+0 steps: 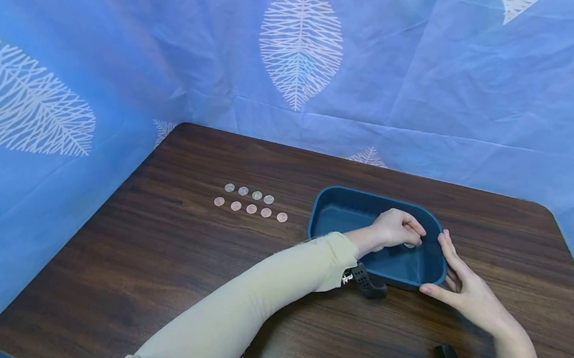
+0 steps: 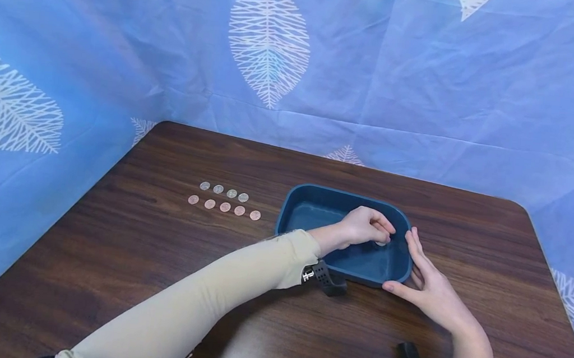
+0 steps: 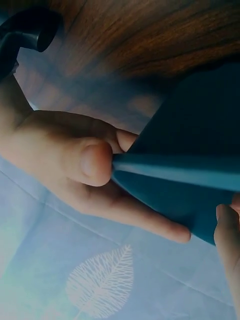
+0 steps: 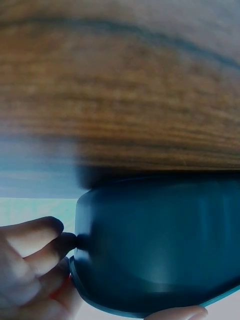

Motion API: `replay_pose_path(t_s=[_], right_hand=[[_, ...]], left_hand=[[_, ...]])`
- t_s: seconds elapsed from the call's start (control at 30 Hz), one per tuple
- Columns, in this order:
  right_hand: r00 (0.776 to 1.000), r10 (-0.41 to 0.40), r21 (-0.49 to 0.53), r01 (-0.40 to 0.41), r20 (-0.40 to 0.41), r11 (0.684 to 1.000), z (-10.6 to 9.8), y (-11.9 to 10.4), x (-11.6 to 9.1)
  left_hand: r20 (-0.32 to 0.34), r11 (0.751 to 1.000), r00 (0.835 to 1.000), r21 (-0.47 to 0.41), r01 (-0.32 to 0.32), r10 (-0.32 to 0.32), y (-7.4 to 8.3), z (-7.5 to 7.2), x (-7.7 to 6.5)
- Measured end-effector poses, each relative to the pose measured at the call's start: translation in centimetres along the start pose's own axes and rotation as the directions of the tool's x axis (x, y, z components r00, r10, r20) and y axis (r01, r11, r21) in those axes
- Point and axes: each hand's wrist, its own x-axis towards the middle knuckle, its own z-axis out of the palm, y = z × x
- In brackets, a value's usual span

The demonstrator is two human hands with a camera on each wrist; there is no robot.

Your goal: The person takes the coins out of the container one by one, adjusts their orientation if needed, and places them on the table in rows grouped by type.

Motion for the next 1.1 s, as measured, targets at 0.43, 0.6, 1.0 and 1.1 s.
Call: replay_pose_path(t_s=[0.43, 0.6, 1.0, 1.1], right_hand=[[1.0, 0.004, 0.013, -0.004, 0.004, 1.0, 0.03, 0.11, 0.05], [1.0, 0.028, -0.005, -0.028, -0.007, 1.0, 0.07, 0.12, -0.04], [0.998, 0.059, 0.029, -0.059, -0.004, 0.998, -0.09, 0.05, -0.11], [0.998, 0.052, 0.003, -0.052, -0.02, 0.999, -0.02, 0.09, -0.07]], left_hand=[[0.087, 0.979, 0.996, 0.198, -0.039, 0.022, -0.35, -0.28, 0.49], [0.063, 0.978, 0.998, 0.206, -0.032, 0.019, -0.44, -0.29, 0.7], [0.008, 0.969, 1.0, 0.247, -0.03, 0.029, -0.83, -0.24, 0.69], [-0.029, 0.96, 0.999, 0.28, -0.026, 0.036, -0.89, -0.26, 0.62]])
